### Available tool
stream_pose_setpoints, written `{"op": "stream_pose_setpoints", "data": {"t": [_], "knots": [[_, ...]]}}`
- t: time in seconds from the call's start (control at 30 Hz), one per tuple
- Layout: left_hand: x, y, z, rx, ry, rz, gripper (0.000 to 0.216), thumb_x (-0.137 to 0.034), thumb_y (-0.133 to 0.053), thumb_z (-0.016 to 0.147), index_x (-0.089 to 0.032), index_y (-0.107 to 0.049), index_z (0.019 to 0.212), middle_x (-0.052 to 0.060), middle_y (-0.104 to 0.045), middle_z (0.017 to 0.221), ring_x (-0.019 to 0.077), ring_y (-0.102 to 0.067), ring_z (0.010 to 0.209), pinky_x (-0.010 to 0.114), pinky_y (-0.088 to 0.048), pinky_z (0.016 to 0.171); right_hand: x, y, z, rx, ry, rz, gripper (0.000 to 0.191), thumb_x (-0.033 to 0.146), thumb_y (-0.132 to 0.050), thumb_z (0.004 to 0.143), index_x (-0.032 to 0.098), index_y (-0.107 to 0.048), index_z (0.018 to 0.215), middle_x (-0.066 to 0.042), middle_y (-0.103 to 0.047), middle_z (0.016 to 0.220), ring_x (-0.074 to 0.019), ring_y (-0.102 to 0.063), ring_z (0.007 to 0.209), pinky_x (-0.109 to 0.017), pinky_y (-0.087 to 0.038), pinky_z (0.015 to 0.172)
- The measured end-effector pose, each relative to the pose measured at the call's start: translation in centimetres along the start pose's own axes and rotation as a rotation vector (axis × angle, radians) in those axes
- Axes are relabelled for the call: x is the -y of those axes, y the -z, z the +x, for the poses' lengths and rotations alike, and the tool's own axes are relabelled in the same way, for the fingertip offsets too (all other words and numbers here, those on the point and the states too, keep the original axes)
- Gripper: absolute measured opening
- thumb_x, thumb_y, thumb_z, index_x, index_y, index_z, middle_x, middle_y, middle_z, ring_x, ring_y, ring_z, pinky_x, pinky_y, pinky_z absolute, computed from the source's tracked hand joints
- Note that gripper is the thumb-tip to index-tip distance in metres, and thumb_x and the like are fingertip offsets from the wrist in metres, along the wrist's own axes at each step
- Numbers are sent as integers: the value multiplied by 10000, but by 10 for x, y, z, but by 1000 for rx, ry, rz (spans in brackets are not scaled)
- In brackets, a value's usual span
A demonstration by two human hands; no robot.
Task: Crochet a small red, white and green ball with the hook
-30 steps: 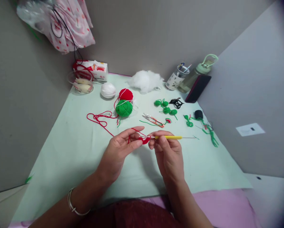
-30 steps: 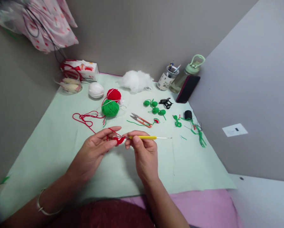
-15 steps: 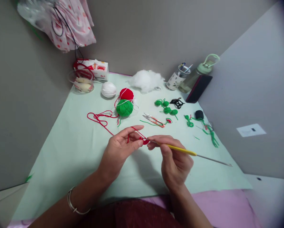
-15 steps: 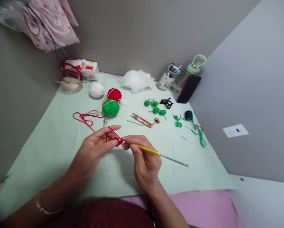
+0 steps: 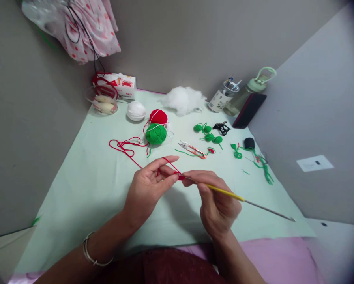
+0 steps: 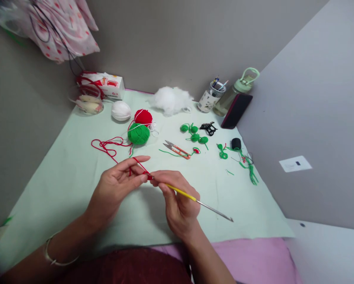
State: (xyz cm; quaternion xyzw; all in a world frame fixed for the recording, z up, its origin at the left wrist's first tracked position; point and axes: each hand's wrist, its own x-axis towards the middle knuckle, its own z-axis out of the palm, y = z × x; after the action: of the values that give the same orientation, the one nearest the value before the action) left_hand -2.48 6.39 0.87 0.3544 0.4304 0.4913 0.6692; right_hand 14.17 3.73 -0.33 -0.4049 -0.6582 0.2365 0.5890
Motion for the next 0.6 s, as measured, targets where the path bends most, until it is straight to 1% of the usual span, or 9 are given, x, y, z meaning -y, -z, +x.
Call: {"op": "stream_pose_setpoints", "data": {"t": [0.1,0.17,0.27,0.33,0.4,0.47,0.53,0.6], "knots": [[-1,0,0,-2,-22,65,367,-213,-845,812,-195,-807,1177,-15,-715,762,154,-688,769,297,-558,821,1,1,2,29,24,-17,353,43,-587,1011,279,-761,1208,-30,-820,982,-197,-775,906,-373,-651,768],[0,0,0,-12,-51,133,363,-213,-827,818,-203,-812,1181,-13,-713,752,155,-689,751,291,-556,785,2,2,4,48,39,-33,348,33,-588,1006,264,-764,1196,-37,-818,990,-193,-778,917,-359,-652,773],[1,1,0,-69,-144,297,344,-201,-810,816,-232,-830,1158,-10,-703,771,152,-686,746,267,-525,696,4,3,5,86,51,-65,337,23,-601,993,248,-769,1180,-44,-816,977,-194,-783,918,-349,-654,785],[1,1,-1,-90,-211,378,343,-167,-794,800,-234,-839,1132,-13,-691,791,141,-676,744,261,-522,696,3,2,4,104,54,-79,339,22,-607,989,248,-770,1182,-43,-817,965,-200,-788,935,-351,-658,798],[2,-1,-2,-60,-199,354,387,-141,-772,787,-215,-823,1163,-27,-675,773,130,-666,731,265,-543,759,2,-1,1,79,71,-78,337,30,-602,994,254,-776,1176,-46,-823,976,-204,-791,961,-351,-663,809],[3,-4,-3,-9,-115,249,437,-144,-764,784,-190,-789,1218,-45,-660,742,122,-665,728,274,-558,832,-1,-6,-1,-4,73,-47,316,55,-601,1007,263,-789,1150,-50,-829,988,-205,-794,955,-351,-668,796],[3,-6,-4,18,-36,127,444,-170,-778,790,-175,-760,1234,-47,-665,758,121,-672,769,271,-561,865,-3,-10,-1,-116,5,43,271,103,-606,1027,271,-799,1115,-47,-831,997,-188,-788,873,-339,-665,747],[4,-7,-5,19,-8,28,425,-190,-798,797,-177,-748,1219,-39,-673,803,117,-670,813,249,-559,855,-6,-11,0,-183,-124,189,212,168,-616,1045,272,-798,1077,-37,-831,998,-161,-770,769,-321,-656,695]]}}
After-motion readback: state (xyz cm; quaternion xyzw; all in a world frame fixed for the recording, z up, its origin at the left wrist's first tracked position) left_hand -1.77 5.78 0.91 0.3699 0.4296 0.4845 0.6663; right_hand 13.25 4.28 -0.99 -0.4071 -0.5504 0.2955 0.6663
